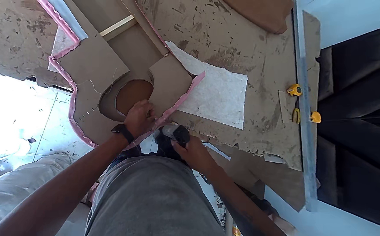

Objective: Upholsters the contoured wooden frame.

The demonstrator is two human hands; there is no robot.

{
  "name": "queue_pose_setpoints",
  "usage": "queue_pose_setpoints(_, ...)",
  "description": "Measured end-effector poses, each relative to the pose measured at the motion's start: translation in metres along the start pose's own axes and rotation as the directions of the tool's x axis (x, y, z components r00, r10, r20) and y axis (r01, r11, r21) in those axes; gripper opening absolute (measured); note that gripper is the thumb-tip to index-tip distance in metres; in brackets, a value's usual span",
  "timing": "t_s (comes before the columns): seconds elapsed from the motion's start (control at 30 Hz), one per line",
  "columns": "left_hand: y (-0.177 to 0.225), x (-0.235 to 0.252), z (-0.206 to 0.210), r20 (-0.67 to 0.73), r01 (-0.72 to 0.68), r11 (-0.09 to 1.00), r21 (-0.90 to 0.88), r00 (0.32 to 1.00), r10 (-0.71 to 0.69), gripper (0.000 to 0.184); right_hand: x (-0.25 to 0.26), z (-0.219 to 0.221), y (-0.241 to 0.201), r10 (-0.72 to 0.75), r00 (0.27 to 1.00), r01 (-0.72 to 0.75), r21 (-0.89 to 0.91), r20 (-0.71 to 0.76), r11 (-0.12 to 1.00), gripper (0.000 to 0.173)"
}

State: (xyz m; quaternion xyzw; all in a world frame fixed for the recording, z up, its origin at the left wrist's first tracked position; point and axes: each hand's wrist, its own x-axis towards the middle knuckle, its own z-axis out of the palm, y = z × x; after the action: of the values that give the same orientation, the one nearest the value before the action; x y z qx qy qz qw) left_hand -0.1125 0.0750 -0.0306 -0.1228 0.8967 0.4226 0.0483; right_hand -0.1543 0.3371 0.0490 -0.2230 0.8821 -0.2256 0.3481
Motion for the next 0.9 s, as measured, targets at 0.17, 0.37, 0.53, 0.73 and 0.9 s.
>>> queue_pose_setpoints(0.17, -0.006, -0.023, -0.003, -0.14, -0.014, 1.0, 0.027, 0.99, 0.018, 0.018, -0.022, -0.037, 0.04, 0.073, 0.981, -0.03, 0.233, -0.177, 0.972, 0.021)
queue_pose_setpoints(0.37, 0.007, -0.039, 0.016, -0.122, -0.015, 0.955, 0.297, 0.991, 0.054, 0.045, -0.014, -0.034, 0.03, -0.014, 0.981, 0.058, 0.219, -0.196, 0.974, 0.026)
queue_pose_setpoints(0.53, 0.009, -0.056, 0.018, -0.198, 0.072, 0.937, 0.341, 0.98, -0.003, 0.063, 0.004, -0.003, 0.001, -0.08, 0.995, 0.083, 0.064, -0.052, 0.994, 0.034)
queue_pose_setpoints(0.73, 0.008, -0.074, 0.028, -0.289, 0.027, 0.939, 0.342, 0.954, 0.077, 0.039, 0.005, -0.028, -0.005, -0.054, 0.997, 0.056, 0.039, -0.052, 0.998, 0.028)
queue_pose_setpoints(0.9, 0.041, -0.083, 0.041, -0.052, 0.14, 0.947, 0.29, 0.99, -0.13, 0.035, 0.011, -0.1, 0.06, 0.134, 0.977, -0.078, 0.308, -0.166, 0.948, 0.03)
